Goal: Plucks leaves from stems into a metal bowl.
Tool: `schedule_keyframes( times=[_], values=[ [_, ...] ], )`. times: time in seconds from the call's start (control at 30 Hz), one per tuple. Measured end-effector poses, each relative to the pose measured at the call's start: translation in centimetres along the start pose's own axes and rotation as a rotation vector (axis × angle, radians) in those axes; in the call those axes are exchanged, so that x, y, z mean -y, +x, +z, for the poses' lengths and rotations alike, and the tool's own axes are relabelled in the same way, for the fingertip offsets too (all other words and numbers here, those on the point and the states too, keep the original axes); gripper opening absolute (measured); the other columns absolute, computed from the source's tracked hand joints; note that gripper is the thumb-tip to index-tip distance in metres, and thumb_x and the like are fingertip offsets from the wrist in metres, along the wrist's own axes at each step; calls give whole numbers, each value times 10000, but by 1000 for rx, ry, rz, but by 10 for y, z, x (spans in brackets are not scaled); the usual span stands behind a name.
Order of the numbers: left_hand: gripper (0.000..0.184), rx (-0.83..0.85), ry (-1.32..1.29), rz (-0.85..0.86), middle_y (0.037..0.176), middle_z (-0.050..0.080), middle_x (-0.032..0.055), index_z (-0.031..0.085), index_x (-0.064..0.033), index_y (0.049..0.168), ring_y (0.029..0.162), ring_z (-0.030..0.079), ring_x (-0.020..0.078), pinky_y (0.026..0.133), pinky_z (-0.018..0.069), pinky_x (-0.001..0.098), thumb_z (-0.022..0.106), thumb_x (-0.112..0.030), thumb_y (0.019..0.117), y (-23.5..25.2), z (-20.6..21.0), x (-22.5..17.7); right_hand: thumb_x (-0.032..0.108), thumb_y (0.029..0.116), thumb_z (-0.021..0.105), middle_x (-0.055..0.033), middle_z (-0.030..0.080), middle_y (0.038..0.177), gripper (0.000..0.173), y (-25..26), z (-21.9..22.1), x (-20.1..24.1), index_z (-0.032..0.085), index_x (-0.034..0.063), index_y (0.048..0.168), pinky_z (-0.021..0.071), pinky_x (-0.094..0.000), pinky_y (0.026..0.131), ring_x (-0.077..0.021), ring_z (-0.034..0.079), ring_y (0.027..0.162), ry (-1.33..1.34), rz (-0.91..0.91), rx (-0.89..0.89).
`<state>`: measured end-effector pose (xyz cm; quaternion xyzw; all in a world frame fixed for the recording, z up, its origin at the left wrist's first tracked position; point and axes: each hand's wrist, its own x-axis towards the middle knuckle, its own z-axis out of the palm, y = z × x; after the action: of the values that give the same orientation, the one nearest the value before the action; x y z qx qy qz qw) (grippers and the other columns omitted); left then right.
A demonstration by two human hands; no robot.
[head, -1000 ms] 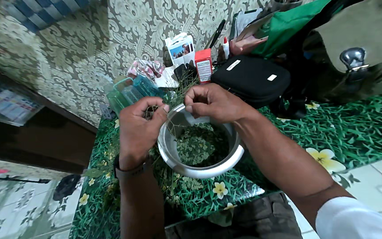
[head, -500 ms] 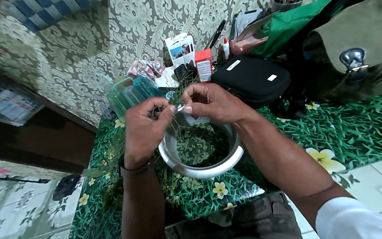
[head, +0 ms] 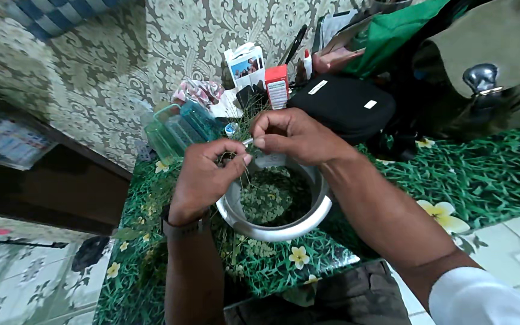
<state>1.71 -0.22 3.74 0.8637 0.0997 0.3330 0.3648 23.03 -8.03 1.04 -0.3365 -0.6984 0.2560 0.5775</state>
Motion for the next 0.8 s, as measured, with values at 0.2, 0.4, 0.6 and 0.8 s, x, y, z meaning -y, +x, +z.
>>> schedule_keyframes(
  times=[0.2,0.4,0.6,0.8],
  values=[
    [55,-9,22,-4,836,708,-64,728,-86,900,729,641,-20,655,550,153,694,-46,885,2,2,0,172,978,602,33,638,919,117,-1,-2,3,649,66,992,529,-217,702,-21,595,785,25,22,-52],
    [56,-1,82,-43,820,719,-43,745,-89,931,663,642,5,575,543,165,716,-53,898,1,8,-1,89,942,605,-34,633,965,104,-1,9,2,623,63,843,515,-210,624,-58,598,780,-48,37,-19],
    [48,-27,96,-41,828,714,-47,733,-87,921,678,637,-3,602,542,159,705,-51,906,0,4,-3,175,1004,551,15,640,960,145,-2,-8,3,632,60,1040,546,-245,735,-42,608,816,13,44,-41],
    [53,-45,76,-26,832,719,-49,735,-75,923,714,656,-13,639,560,155,712,-45,885,3,7,0,65,924,618,-53,646,1037,70,-2,1,5,629,54,856,554,-227,692,-73,629,856,-110,86,29]
  ],
)
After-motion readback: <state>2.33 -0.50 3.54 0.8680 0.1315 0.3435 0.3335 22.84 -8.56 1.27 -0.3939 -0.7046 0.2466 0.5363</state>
